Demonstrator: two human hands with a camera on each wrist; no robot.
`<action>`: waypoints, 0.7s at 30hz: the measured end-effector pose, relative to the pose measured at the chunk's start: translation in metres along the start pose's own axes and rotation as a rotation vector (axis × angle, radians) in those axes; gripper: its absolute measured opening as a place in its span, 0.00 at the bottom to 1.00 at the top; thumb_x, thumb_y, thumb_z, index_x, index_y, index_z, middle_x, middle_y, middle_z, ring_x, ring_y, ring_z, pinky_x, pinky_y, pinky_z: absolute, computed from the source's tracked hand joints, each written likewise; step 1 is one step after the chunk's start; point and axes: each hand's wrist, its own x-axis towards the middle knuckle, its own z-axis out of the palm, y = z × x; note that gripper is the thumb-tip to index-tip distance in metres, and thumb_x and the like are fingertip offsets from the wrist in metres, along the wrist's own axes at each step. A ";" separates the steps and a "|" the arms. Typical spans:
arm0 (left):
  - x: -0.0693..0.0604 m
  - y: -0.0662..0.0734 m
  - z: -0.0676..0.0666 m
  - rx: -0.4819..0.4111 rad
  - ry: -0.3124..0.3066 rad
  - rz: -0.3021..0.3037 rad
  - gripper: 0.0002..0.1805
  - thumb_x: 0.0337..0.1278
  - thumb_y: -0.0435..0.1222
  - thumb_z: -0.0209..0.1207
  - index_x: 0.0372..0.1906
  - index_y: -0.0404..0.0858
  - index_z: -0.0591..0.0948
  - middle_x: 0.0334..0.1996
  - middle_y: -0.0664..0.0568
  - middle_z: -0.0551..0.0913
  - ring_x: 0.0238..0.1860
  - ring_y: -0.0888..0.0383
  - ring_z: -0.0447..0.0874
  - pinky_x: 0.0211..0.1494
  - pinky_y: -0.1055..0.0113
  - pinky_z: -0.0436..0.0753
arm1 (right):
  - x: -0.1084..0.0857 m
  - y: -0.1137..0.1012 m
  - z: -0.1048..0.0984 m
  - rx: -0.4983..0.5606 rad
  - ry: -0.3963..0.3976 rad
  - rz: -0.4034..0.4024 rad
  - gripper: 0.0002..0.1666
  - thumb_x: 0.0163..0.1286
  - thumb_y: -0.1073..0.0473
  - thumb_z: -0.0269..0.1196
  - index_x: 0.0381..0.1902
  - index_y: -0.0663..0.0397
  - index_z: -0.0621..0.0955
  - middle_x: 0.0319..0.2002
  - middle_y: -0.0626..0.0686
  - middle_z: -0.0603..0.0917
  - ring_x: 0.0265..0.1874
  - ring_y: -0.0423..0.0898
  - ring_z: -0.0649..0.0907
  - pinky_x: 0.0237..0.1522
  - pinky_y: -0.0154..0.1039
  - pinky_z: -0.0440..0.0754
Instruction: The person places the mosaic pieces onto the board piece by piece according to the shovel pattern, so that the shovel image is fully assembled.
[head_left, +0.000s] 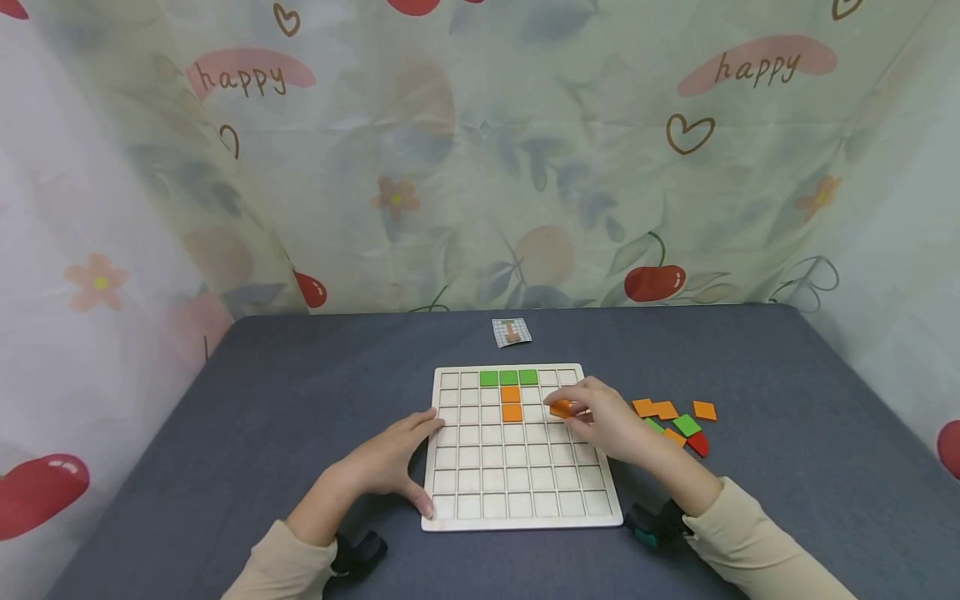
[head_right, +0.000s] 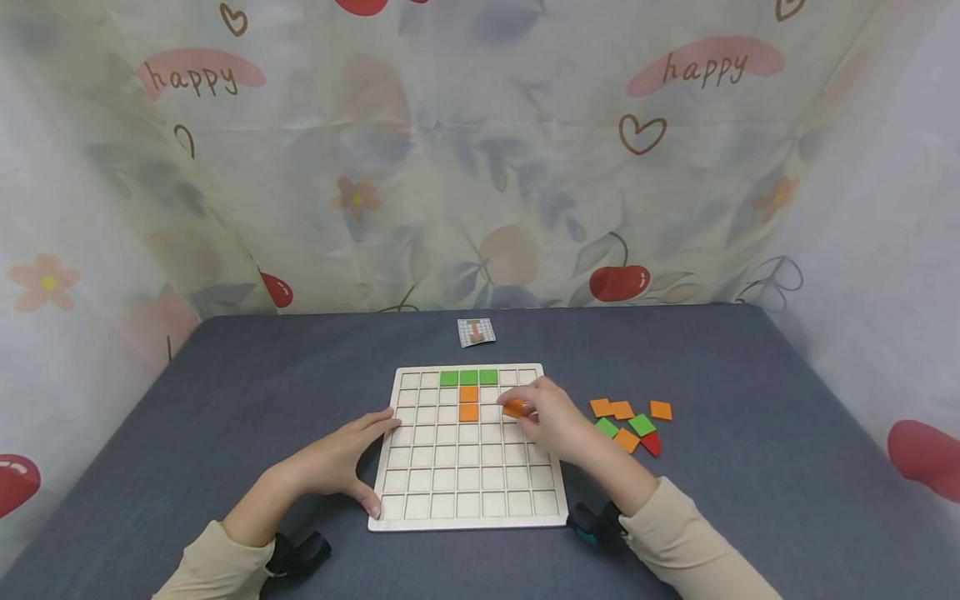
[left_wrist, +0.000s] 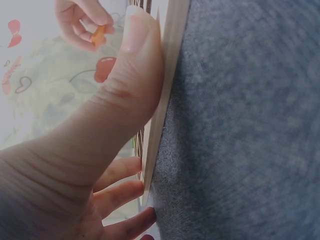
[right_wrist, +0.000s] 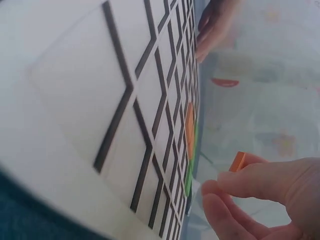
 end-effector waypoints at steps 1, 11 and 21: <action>0.000 0.000 0.000 0.001 -0.001 0.000 0.64 0.17 0.53 0.77 0.69 0.36 0.60 0.72 0.40 0.55 0.72 0.42 0.53 0.69 0.47 0.62 | 0.000 -0.001 0.000 0.002 -0.006 0.007 0.20 0.60 0.72 0.60 0.49 0.52 0.81 0.41 0.56 0.76 0.42 0.52 0.81 0.44 0.44 0.82; -0.001 -0.001 0.000 0.006 0.007 0.000 0.64 0.16 0.53 0.77 0.69 0.35 0.60 0.72 0.40 0.55 0.72 0.41 0.54 0.68 0.46 0.63 | 0.003 -0.011 0.009 -0.011 -0.035 -0.023 0.20 0.60 0.73 0.60 0.49 0.52 0.82 0.39 0.53 0.76 0.40 0.48 0.80 0.41 0.39 0.81; -0.001 0.001 0.000 0.003 0.003 0.000 0.64 0.17 0.53 0.77 0.69 0.36 0.60 0.72 0.40 0.55 0.72 0.42 0.54 0.69 0.47 0.62 | 0.007 -0.018 0.017 -0.014 -0.049 -0.075 0.20 0.60 0.70 0.62 0.49 0.51 0.82 0.36 0.52 0.76 0.38 0.47 0.79 0.37 0.31 0.76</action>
